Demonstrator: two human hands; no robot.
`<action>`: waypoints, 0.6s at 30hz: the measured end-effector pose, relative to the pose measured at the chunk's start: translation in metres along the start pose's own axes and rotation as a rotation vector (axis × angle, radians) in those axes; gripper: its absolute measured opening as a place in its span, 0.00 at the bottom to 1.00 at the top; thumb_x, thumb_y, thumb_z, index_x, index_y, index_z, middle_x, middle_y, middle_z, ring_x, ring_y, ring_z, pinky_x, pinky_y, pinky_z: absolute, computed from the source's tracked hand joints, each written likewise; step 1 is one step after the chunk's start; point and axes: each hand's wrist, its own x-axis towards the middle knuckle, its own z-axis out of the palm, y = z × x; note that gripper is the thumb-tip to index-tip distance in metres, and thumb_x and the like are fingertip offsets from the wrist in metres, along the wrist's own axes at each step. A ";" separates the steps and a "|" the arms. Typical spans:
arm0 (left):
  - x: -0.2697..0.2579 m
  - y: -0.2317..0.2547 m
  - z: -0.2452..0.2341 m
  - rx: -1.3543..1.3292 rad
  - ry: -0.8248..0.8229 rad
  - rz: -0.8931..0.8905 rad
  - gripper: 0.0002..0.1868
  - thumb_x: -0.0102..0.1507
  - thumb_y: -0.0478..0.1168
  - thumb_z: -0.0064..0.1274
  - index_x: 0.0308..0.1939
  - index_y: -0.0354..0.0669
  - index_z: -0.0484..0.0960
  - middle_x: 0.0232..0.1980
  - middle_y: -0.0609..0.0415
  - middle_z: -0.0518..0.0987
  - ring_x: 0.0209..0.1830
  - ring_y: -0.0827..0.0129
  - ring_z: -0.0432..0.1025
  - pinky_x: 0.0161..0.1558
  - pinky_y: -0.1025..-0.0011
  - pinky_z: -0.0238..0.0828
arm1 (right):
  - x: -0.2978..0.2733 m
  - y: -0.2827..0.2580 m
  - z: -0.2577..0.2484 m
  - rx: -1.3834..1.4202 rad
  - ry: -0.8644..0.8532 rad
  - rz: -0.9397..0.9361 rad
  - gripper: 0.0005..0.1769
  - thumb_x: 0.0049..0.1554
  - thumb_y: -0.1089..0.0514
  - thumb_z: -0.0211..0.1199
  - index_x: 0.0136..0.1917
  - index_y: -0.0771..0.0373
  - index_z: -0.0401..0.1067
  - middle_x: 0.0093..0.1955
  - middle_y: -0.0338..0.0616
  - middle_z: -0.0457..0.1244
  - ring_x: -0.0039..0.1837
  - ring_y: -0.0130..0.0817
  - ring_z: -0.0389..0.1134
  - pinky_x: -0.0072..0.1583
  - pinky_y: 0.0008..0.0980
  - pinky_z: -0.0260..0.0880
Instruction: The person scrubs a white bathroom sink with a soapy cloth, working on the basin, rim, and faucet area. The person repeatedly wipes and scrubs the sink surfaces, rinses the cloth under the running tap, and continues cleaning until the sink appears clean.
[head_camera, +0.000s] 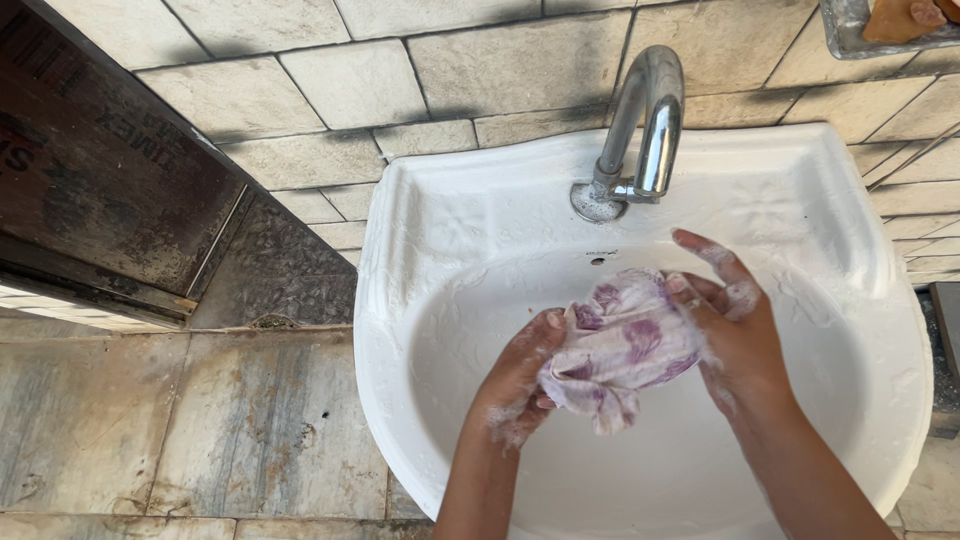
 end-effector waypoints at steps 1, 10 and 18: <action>-0.002 0.002 -0.005 0.078 0.110 -0.039 0.28 0.69 0.54 0.58 0.64 0.36 0.75 0.42 0.50 0.82 0.31 0.72 0.66 0.24 0.78 0.58 | 0.003 -0.004 -0.006 0.036 0.019 0.001 0.28 0.60 0.68 0.59 0.74 0.61 0.66 0.50 0.46 0.67 0.53 0.25 0.67 0.55 0.24 0.71; -0.020 0.034 -0.006 0.493 0.241 0.273 0.10 0.69 0.43 0.54 0.49 0.42 0.81 0.43 0.58 0.79 0.46 0.74 0.70 0.52 0.73 0.67 | 0.009 0.010 -0.035 0.035 0.147 -0.109 0.15 0.67 0.64 0.55 0.67 0.65 0.66 0.50 0.41 0.66 0.48 0.23 0.64 0.48 0.23 0.65; -0.039 0.051 0.010 0.315 0.419 0.292 0.15 0.74 0.40 0.46 0.54 0.36 0.86 0.35 0.44 0.80 0.28 0.53 0.68 0.27 0.53 0.59 | 0.006 0.009 -0.026 0.105 0.093 -0.055 0.11 0.65 0.63 0.52 0.61 0.60 0.63 0.48 0.42 0.65 0.50 0.29 0.66 0.52 0.34 0.67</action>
